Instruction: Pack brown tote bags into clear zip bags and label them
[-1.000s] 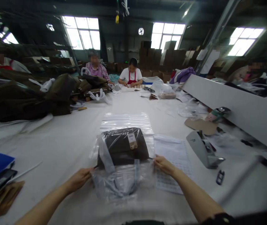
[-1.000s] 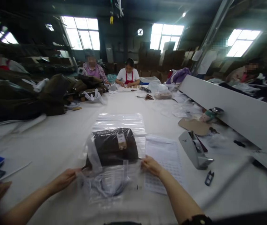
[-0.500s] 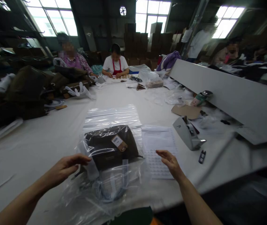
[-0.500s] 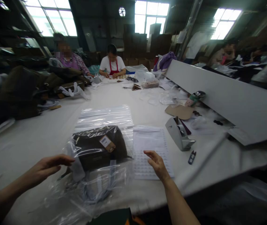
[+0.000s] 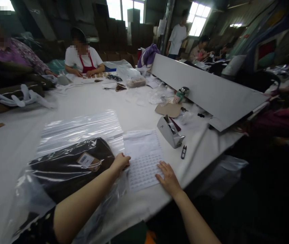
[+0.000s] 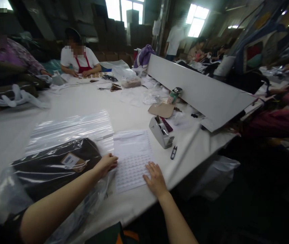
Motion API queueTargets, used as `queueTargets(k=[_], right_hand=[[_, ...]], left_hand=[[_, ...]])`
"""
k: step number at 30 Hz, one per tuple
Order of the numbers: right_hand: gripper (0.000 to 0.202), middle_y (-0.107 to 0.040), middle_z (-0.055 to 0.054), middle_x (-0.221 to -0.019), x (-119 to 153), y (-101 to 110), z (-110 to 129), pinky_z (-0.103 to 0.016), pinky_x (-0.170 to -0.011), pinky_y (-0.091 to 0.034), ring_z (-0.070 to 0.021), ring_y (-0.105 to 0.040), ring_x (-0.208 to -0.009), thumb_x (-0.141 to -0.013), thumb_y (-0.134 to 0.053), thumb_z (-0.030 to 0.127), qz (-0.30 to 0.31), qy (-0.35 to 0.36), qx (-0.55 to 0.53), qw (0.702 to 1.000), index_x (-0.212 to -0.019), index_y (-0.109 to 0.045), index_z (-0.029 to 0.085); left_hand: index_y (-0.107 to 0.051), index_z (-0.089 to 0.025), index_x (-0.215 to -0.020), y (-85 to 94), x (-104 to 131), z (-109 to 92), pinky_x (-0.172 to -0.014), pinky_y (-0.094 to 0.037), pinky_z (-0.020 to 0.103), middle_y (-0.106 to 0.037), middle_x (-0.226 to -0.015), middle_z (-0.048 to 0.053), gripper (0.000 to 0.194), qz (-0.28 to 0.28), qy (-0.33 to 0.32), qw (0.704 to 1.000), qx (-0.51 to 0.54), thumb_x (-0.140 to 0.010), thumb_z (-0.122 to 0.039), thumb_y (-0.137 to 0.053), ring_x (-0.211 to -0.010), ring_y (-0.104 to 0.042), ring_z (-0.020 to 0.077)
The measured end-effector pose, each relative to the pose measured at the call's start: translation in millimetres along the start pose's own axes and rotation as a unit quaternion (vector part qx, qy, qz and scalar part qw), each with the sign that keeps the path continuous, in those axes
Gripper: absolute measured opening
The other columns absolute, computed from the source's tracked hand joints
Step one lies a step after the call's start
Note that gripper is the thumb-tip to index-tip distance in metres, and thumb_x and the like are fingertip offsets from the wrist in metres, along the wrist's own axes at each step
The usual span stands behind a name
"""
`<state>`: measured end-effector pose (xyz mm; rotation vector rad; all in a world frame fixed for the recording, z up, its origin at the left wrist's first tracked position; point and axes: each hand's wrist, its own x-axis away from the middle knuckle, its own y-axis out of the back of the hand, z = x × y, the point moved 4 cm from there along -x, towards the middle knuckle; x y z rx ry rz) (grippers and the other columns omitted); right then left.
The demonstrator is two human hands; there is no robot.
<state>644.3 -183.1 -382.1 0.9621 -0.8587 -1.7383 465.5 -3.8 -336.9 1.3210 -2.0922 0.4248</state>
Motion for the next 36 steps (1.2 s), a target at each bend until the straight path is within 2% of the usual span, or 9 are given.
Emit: queueTargets(k=[3, 6, 10, 15, 18, 22, 26, 31, 36], right_hand=[[0.041, -0.051, -0.015, -0.128, -1, 6, -5, -0.054, -0.103, -0.032, -0.0298, -0.044, -0.121, -0.082, -0.054, 0.031, -0.002, 0.008, -0.011, 1.0, -0.12, -0.053, 0.015], [0.039, -0.056, -0.013, -0.122, -5, 14, -8, -0.055, -0.101, -0.035, -0.0294, -0.047, -0.118, -0.082, -0.054, 0.03, -0.013, 0.008, -0.039, 0.999, -0.119, -0.054, 0.018], [0.027, -0.062, -0.011, -0.109, -25, 29, 1, -0.052, -0.096, -0.04, -0.0285, -0.052, -0.111, -0.082, -0.055, 0.026, -0.05, 0.01, -0.084, 0.995, -0.108, -0.06, 0.019], [0.011, -0.065, -0.007, -0.093, -75, 36, 38, -0.043, -0.085, -0.047, -0.0234, -0.056, -0.094, -0.082, -0.057, 0.021, -0.071, 0.07, -0.148, 0.984, -0.088, -0.067, 0.023], [0.01, -0.065, -0.006, -0.09, -100, 25, 55, -0.039, -0.083, -0.047, -0.0217, -0.056, -0.089, -0.079, -0.063, 0.018, -0.056, 0.1, -0.148, 0.982, -0.087, -0.067, 0.021], [0.015, -0.065, -0.005, -0.089, -114, 6, 63, -0.036, -0.08, -0.046, -0.0216, -0.054, -0.087, -0.073, -0.07, 0.016, -0.017, 0.142, -0.102, 0.985, -0.087, -0.066, 0.02], [0.003, -0.064, -0.004, -0.08, -114, 0, 65, -0.035, -0.075, -0.045, -0.021, -0.054, -0.081, -0.078, -0.065, 0.019, 0.005, 0.195, -0.057, 0.979, -0.078, -0.062, 0.019], [0.014, -0.064, -0.005, -0.082, -108, 5, 70, -0.034, -0.075, -0.044, -0.0194, -0.055, -0.083, -0.086, -0.053, 0.018, -0.021, 0.262, -0.046, 0.964, -0.074, -0.058, 0.019], [0.007, -0.064, -0.007, -0.095, -105, 11, 72, -0.035, -0.081, -0.044, -0.0206, -0.054, -0.094, -0.086, -0.053, 0.021, -0.039, 0.249, -0.056, 0.966, -0.085, -0.06, 0.02]], left_hand=[[-0.052, -0.014, -0.087, 0.3, -8, 3, -0.048, -0.036, 0.023, -0.052, -0.068, 0.0, 0.021, -0.015, 0.008, 0.999, -0.032, -0.07, -0.021, -0.063, -0.055, -0.05, 0.0117], [-0.054, -0.016, -0.072, 3.1, -11, -4, -0.044, -0.027, 0.022, -0.044, -0.053, -0.004, 0.018, -0.016, -0.027, 0.999, -0.042, -0.065, -0.025, -0.068, -0.046, -0.041, 0.0103], [-0.048, -0.018, -0.056, 10.0, -17, -16, -0.048, -0.029, 0.02, -0.039, -0.048, -0.006, 0.027, -0.021, -0.088, 0.995, -0.03, -0.057, -0.023, -0.075, -0.053, -0.043, 0.0113], [-0.056, -0.019, -0.074, -4.1, -19, -15, -0.063, -0.045, 0.025, -0.059, -0.066, 0.0, 0.02, 0.067, -0.071, 0.994, 0.042, -0.066, -0.033, -0.068, -0.072, -0.058, 0.0181], [-0.057, -0.017, -0.085, -16.9, -18, -8, -0.065, -0.05, 0.031, -0.064, -0.076, 0.006, 0.023, 0.125, -0.023, 0.988, 0.092, -0.071, -0.035, -0.062, -0.07, -0.061, 0.0194], [-0.059, -0.013, -0.09, -23.0, -16, -5, -0.064, -0.05, 0.031, -0.066, -0.077, 0.009, 0.028, 0.157, 0.009, 0.978, 0.136, -0.065, -0.023, -0.067, -0.067, -0.063, 0.0197], [-0.062, -0.011, -0.089, -23.9, -13, -4, -0.062, -0.049, 0.029, -0.067, -0.073, 0.008, 0.029, 0.161, 0.027, 0.974, 0.156, -0.062, -0.018, -0.068, -0.065, -0.062, 0.0197], [-0.063, -0.01, -0.087, -20.3, -18, 5, -0.055, -0.048, 0.028, -0.063, -0.06, 0.004, 0.024, 0.117, 0.055, 0.98, 0.149, -0.064, -0.017, -0.067, -0.055, -0.059, 0.0171], [-0.061, -0.01, -0.09, -16.3, -20, 8, -0.051, -0.045, 0.025, -0.063, -0.062, 0.004, 0.023, 0.093, 0.072, 0.983, 0.145, -0.07, -0.02, -0.065, -0.052, -0.056, 0.0142]])
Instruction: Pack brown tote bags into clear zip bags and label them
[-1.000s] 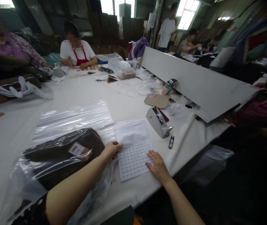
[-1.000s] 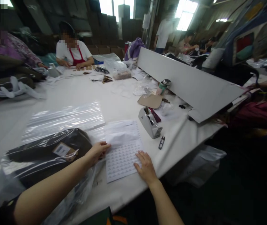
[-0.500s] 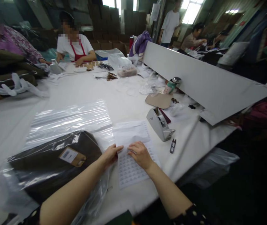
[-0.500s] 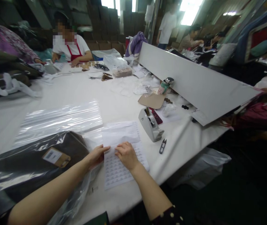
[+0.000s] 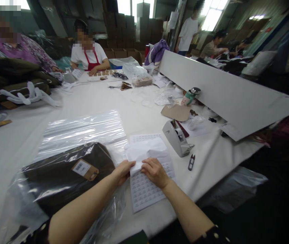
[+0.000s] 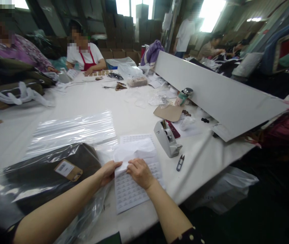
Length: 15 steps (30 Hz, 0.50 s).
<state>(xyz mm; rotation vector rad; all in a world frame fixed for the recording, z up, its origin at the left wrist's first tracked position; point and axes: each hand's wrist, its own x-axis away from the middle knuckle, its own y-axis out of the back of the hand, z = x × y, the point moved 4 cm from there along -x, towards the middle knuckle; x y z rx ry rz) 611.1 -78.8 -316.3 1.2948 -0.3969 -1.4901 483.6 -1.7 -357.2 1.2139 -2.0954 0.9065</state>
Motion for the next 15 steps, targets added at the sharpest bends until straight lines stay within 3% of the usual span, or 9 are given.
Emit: queueTargets(k=[9, 15], right_hand=[[0.016, -0.063, -0.004, -0.085, 2, 1, 8, -0.034, -0.079, -0.042, -0.019, -0.054, -0.09, -0.089, -0.046, 0.017, 0.014, 0.032, 0.007, 0.999, -0.078, -0.058, 0.019], [0.013, -0.06, -0.008, -0.108, 7, 7, 7, -0.04, -0.088, -0.04, -0.0236, -0.05, -0.105, -0.085, -0.056, 0.026, -0.035, 0.0, 0.03, 0.999, -0.096, -0.062, 0.022]], left_hand=[[-0.058, -0.01, -0.09, 0.8, 6, -1, -0.05, -0.045, 0.025, -0.061, -0.062, 0.003, 0.019, -0.019, 0.017, 1.0, -0.002, -0.078, -0.025, -0.06, -0.049, -0.054, 0.0131], [-0.053, -0.009, -0.099, -1.8, 13, 0, -0.065, -0.052, 0.03, -0.064, -0.071, 0.007, 0.021, 0.023, 0.042, 0.999, -0.006, -0.087, -0.024, -0.043, -0.063, -0.062, 0.0174]])
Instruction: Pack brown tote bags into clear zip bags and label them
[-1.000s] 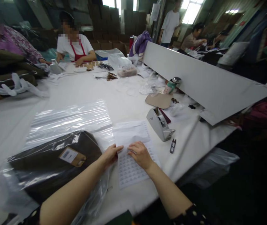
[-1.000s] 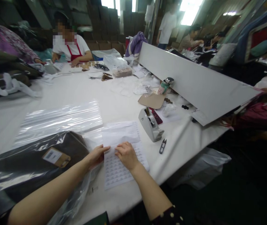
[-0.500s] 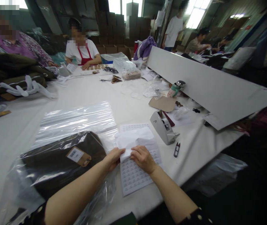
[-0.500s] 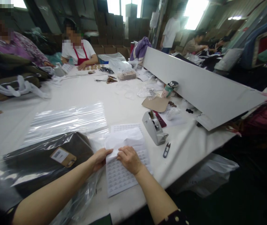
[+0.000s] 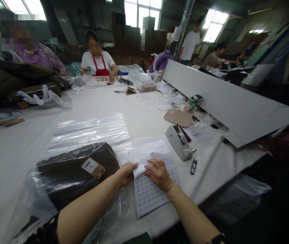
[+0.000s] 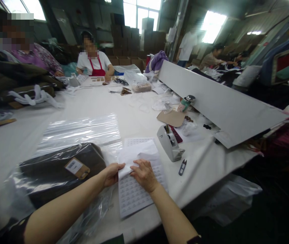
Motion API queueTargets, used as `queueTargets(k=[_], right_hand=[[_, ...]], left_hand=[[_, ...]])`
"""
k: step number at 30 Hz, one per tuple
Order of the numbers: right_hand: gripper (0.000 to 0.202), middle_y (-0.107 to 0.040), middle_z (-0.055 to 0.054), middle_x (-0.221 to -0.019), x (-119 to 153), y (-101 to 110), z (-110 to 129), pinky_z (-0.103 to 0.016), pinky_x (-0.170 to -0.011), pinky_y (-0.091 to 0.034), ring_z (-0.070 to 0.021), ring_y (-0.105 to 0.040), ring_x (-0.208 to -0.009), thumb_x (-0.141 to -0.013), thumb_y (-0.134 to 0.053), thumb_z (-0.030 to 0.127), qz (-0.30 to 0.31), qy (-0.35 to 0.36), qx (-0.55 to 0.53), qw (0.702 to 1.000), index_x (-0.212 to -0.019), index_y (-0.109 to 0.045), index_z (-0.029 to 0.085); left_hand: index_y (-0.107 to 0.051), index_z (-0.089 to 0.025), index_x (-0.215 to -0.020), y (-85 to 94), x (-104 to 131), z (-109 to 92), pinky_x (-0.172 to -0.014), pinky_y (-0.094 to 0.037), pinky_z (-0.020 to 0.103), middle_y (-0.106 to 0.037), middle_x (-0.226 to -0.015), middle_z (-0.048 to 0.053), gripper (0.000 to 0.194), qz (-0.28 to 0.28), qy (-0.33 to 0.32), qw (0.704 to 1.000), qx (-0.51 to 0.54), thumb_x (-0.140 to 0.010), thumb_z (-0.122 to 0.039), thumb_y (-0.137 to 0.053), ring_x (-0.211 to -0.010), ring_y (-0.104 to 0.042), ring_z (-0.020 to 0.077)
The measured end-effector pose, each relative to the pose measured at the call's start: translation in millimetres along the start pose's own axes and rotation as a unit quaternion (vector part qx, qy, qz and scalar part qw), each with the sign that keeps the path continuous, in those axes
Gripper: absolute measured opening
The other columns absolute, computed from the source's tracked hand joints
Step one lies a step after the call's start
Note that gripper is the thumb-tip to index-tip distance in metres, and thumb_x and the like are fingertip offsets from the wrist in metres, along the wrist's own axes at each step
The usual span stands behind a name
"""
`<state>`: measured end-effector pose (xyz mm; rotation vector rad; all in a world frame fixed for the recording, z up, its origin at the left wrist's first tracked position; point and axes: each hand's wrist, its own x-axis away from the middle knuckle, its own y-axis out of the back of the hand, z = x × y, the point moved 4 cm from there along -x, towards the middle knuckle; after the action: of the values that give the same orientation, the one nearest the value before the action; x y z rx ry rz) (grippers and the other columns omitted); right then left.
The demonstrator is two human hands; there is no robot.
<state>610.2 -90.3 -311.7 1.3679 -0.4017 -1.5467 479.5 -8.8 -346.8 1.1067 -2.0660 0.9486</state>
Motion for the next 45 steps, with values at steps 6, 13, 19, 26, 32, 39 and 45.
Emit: queueTargets(k=[6, 13, 19, 26, 32, 39, 45], right_hand=[[0.011, -0.063, -0.004, -0.098, -2, 22, 18, -0.039, -0.085, -0.041, -0.021, -0.053, -0.099, -0.082, -0.06, 0.018, -0.074, 0.088, 0.004, 0.993, -0.087, -0.065, 0.026], [0.01, -0.062, -0.002, -0.077, -79, 21, 48, -0.029, -0.069, -0.047, -0.0157, -0.058, -0.075, -0.084, -0.055, 0.028, -0.004, -0.205, -0.344, 0.916, -0.084, -0.06, 0.019], [0.013, -0.062, 0.0, -0.073, -183, -51, 141, -0.026, -0.065, -0.045, -0.0134, -0.056, -0.068, -0.078, -0.057, 0.027, 0.246, -0.137, -0.46, 0.842, -0.079, -0.063, 0.016], [0.048, -0.056, 0.008, -0.063, -265, -142, 226, -0.019, -0.052, -0.037, -0.0073, -0.048, -0.053, -0.068, -0.063, 0.015, 0.399, -0.066, -0.393, 0.826, -0.113, -0.05, 0.022], [0.05, -0.061, 0.006, -0.068, -289, -187, 240, -0.02, -0.053, -0.04, -0.0097, -0.053, -0.058, -0.066, -0.067, 0.017, 0.495, -0.055, -0.305, 0.812, -0.109, -0.041, 0.022], [0.047, -0.06, 0.006, -0.068, -291, -209, 239, -0.022, -0.058, -0.042, -0.0114, -0.056, -0.063, -0.065, -0.07, 0.018, 0.546, -0.045, -0.273, 0.791, -0.102, -0.042, 0.021], [0.044, -0.06, 0.006, -0.07, -296, -216, 241, -0.021, -0.056, -0.043, -0.0114, -0.056, -0.063, -0.066, -0.069, 0.023, 0.551, -0.025, -0.249, 0.796, -0.102, -0.043, 0.021]], left_hand=[[-0.05, -0.006, -0.106, 1.9, 6, -7, -0.069, -0.053, 0.039, -0.066, -0.08, 0.014, 0.032, 0.02, -0.046, 0.993, -0.103, -0.09, -0.028, -0.032, -0.074, -0.065, 0.0239], [-0.059, -0.02, -0.106, 54.2, 107, -31, -0.103, -0.033, 0.039, -0.058, -0.118, 0.008, 0.037, -0.064, -0.324, 0.907, -0.262, -0.07, -0.027, -0.066, -0.112, -0.051, 0.0249], [-0.062, -0.02, -0.093, 141.3, 211, -4, -0.095, -0.042, 0.04, -0.062, -0.109, 0.007, 0.017, -0.239, -0.527, 0.625, -0.523, -0.084, -0.019, -0.048, -0.107, -0.052, 0.0216], [-0.063, -0.02, -0.09, 221.3, 238, 33, -0.093, -0.045, 0.039, -0.061, -0.11, 0.007, 0.015, -0.344, -0.504, 0.591, -0.528, -0.084, -0.018, -0.049, -0.11, -0.051, 0.0221], [-0.062, -0.02, -0.09, 242.4, 247, 47, -0.094, -0.045, 0.039, -0.06, -0.111, 0.008, 0.016, -0.356, -0.513, 0.592, -0.51, -0.084, -0.016, -0.048, -0.112, -0.049, 0.0226], [-0.063, -0.021, -0.091, 265.8, 247, 60, -0.093, -0.046, 0.038, -0.061, -0.111, 0.008, 0.013, -0.371, -0.501, 0.604, -0.496, -0.084, -0.02, -0.051, -0.112, -0.049, 0.0225], [-0.063, -0.023, -0.089, 277.4, 247, 68, -0.09, -0.048, 0.034, -0.061, -0.11, 0.006, 0.011, -0.388, -0.497, 0.614, -0.476, -0.082, -0.022, -0.053, -0.11, -0.052, 0.0212]])
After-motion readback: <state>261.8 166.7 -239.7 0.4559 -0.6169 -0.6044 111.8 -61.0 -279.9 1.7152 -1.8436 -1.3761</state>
